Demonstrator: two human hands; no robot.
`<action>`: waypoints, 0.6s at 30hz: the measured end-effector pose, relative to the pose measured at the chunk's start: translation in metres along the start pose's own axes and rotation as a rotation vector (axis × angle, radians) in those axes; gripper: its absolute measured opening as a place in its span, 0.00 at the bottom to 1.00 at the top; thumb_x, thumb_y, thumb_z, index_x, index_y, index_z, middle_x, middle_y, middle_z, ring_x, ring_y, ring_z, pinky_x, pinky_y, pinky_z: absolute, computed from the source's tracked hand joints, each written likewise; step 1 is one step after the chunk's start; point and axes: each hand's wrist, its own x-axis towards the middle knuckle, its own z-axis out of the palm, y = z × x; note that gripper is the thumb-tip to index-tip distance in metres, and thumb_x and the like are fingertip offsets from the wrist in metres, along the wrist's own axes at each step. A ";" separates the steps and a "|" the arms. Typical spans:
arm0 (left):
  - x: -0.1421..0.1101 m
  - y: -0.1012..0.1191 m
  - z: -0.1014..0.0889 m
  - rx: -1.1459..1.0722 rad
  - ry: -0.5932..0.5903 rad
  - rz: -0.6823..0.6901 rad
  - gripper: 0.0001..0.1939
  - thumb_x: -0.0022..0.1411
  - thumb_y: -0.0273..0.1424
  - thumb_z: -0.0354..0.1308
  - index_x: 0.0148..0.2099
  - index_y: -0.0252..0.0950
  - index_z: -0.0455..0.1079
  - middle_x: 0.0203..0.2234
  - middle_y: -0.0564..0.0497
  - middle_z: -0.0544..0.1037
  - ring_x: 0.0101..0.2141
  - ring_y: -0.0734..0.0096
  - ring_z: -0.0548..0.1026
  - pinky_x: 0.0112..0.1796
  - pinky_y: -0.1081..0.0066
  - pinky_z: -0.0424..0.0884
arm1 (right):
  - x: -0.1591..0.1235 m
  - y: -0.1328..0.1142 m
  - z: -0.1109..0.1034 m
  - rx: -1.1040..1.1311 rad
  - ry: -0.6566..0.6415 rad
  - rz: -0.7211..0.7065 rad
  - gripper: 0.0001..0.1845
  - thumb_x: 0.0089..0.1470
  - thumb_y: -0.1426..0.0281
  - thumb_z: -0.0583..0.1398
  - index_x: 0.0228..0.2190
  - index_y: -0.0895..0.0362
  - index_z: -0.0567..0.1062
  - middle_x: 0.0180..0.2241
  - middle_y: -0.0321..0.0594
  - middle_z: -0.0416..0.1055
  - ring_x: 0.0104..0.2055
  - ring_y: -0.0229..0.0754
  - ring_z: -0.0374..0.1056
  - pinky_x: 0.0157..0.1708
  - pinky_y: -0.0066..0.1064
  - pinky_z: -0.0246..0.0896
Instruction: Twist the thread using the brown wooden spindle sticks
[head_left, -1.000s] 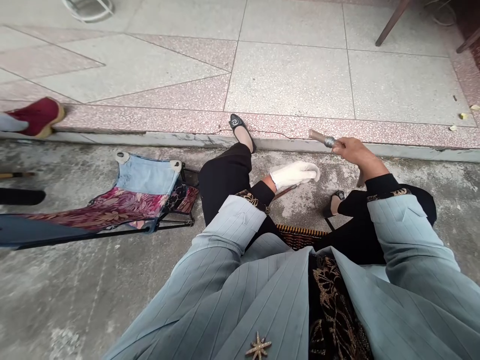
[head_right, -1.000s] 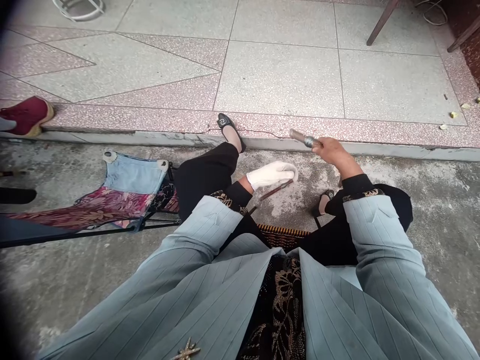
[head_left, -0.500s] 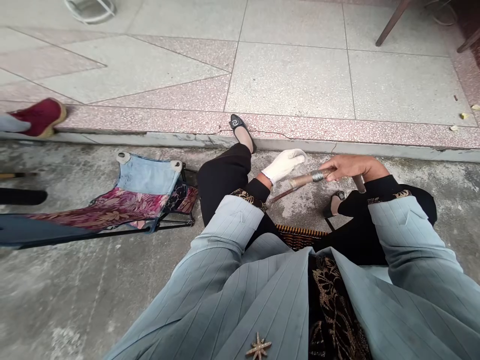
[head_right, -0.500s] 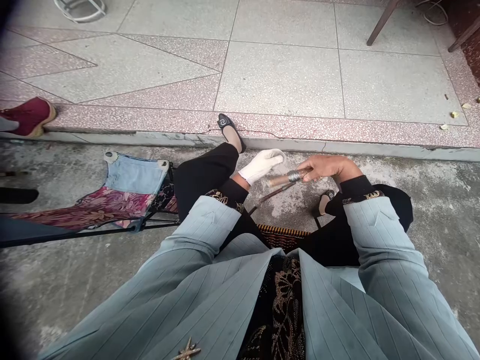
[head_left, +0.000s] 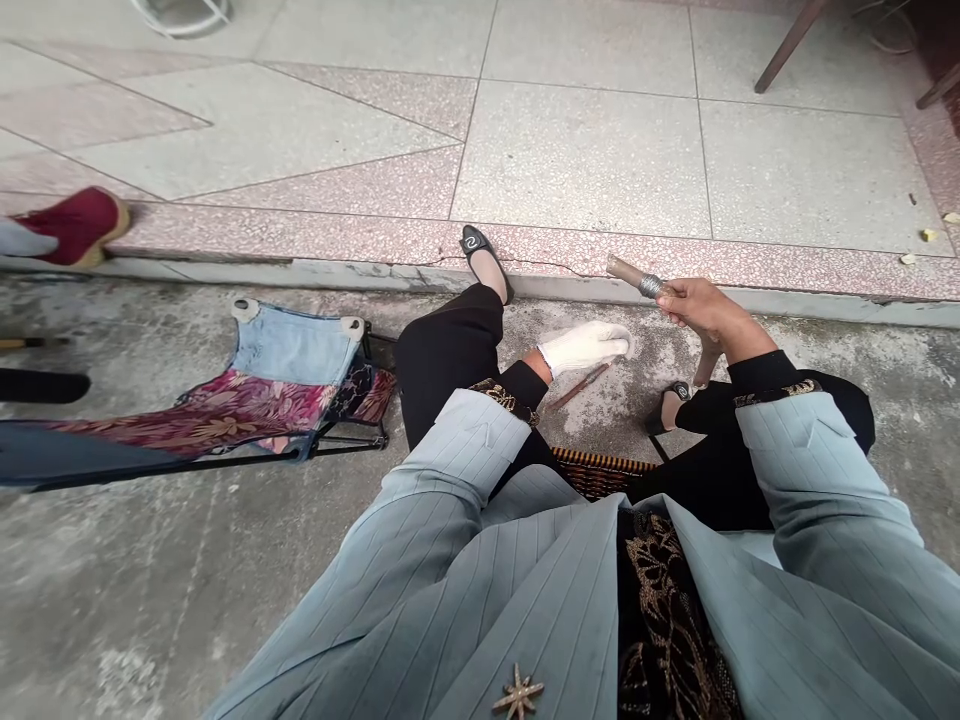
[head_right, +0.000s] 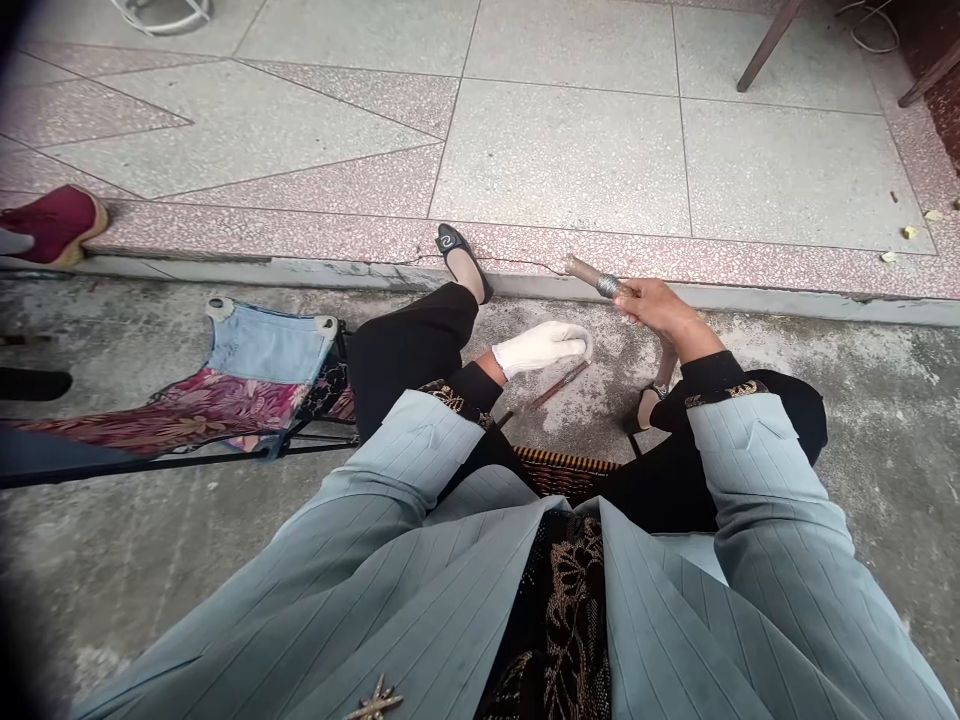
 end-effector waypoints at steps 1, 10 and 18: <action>0.000 0.002 0.001 0.000 -0.003 -0.006 0.18 0.64 0.42 0.52 0.38 0.32 0.73 0.25 0.53 0.70 0.23 0.78 0.63 0.26 0.75 0.59 | 0.001 -0.001 0.001 -0.124 0.016 0.016 0.11 0.53 0.64 0.63 0.35 0.58 0.75 0.29 0.40 0.71 0.30 0.40 0.64 0.31 0.30 0.58; 0.002 0.006 -0.006 0.047 0.132 -0.097 0.08 0.55 0.35 0.61 0.31 0.36 0.74 0.21 0.52 0.70 0.24 0.72 0.69 0.26 0.74 0.58 | -0.006 -0.008 0.008 -0.668 -0.605 -0.057 0.09 0.53 0.66 0.64 0.36 0.57 0.80 0.35 0.43 0.77 0.34 0.43 0.68 0.33 0.31 0.58; 0.005 -0.005 -0.008 -0.195 0.204 -0.074 0.15 0.61 0.43 0.58 0.36 0.34 0.70 0.20 0.55 0.65 0.21 0.79 0.61 0.24 0.76 0.59 | -0.024 -0.016 -0.020 0.204 -0.587 -0.265 0.24 0.46 0.55 0.69 0.40 0.58 0.77 0.28 0.34 0.70 0.26 0.34 0.61 0.28 0.26 0.58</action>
